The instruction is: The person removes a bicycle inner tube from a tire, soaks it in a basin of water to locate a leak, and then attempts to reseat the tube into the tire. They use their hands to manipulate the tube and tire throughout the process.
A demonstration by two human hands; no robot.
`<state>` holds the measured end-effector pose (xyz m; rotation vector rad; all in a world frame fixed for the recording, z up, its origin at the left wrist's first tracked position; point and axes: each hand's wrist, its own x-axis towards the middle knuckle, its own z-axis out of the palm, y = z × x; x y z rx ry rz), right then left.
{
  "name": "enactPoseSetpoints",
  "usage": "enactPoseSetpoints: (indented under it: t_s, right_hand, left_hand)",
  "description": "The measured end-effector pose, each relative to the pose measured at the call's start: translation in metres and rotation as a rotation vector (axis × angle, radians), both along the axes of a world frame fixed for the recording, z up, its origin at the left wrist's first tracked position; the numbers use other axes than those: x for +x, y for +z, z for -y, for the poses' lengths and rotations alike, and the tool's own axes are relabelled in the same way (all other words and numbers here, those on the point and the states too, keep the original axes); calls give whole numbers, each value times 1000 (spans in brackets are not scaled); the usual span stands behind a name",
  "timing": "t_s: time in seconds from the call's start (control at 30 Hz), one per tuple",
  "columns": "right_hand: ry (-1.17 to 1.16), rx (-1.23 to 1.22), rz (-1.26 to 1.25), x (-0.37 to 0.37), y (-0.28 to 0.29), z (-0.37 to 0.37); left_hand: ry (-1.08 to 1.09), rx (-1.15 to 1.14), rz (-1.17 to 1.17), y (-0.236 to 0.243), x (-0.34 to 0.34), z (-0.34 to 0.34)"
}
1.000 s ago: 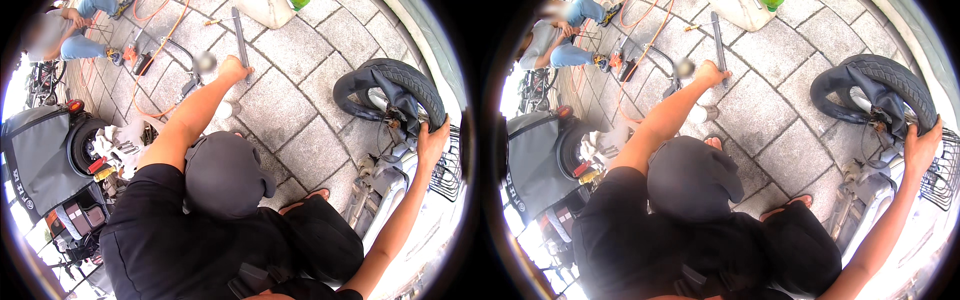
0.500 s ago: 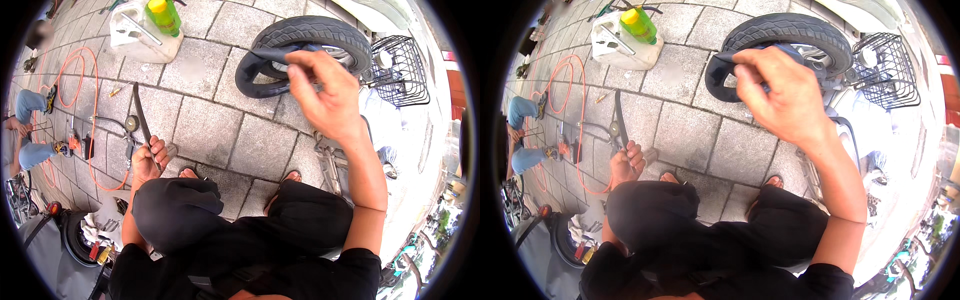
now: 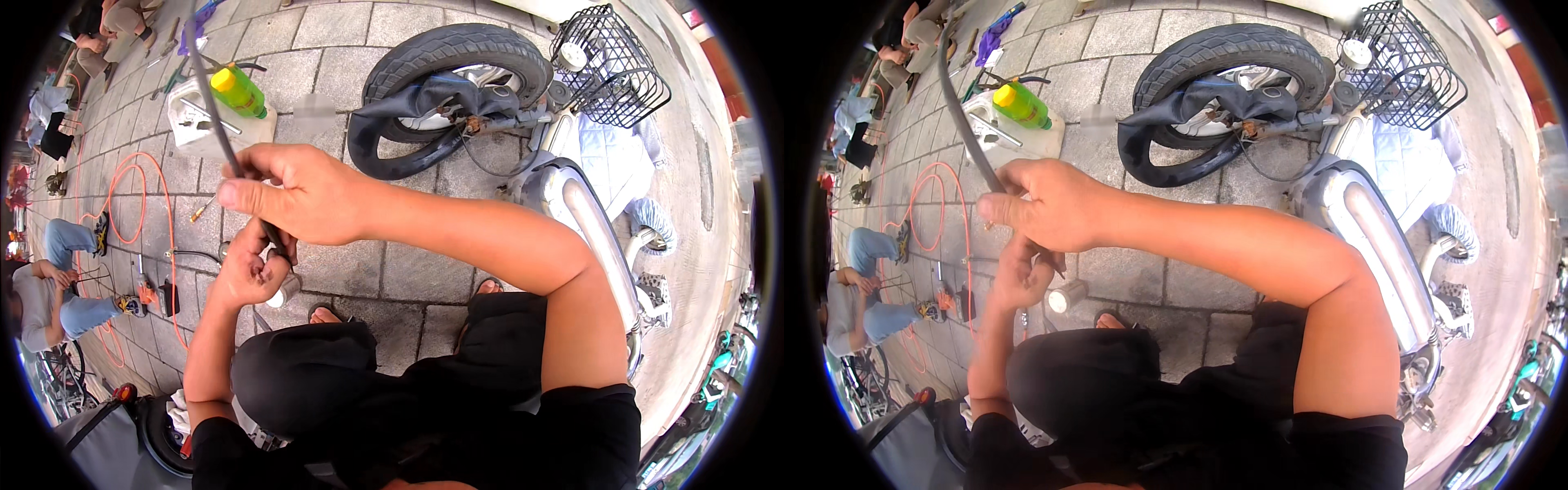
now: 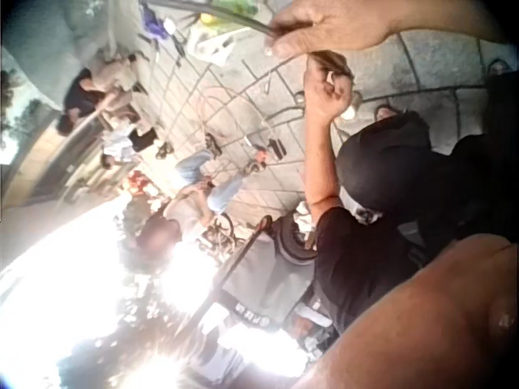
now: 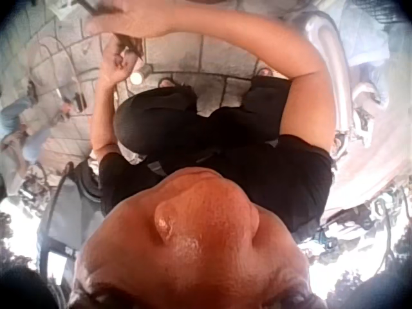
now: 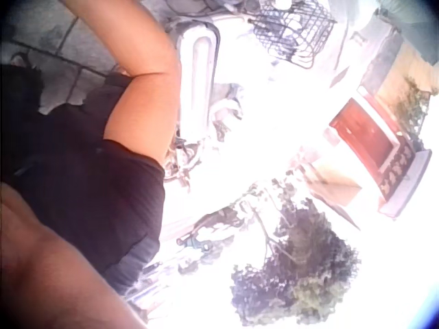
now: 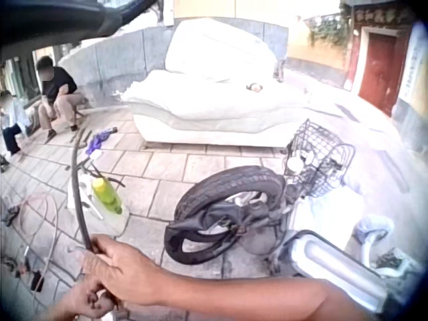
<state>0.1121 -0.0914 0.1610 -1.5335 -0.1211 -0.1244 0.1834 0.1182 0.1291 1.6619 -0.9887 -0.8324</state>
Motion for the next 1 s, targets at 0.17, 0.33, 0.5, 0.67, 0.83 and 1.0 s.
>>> enactPoseSetpoints:
  t_s: [0.17,0.33,0.5,0.67,0.83,1.0]
  right_hand:
    - [-395,289,44,-41,49,80]
    - [-655,234,-138,-124,92,165]
    - [-927,-216,269,-132,110,182]
    - [-423,-52,56,-141,102,191]
    - [-26,371,29,-125,91,195]
    - [-728,153,94,-116,78,181]
  left_hand:
    - [-327,-107,502,43,15,118]
    - [-83,-196,344,26,59,217]
    - [255,-530,118,-13,76,263]
    - [400,-534,54,-42,81,252]
    - [282,-362,138,-47,78,243]
    - [217,-146,349,-26,41,271]
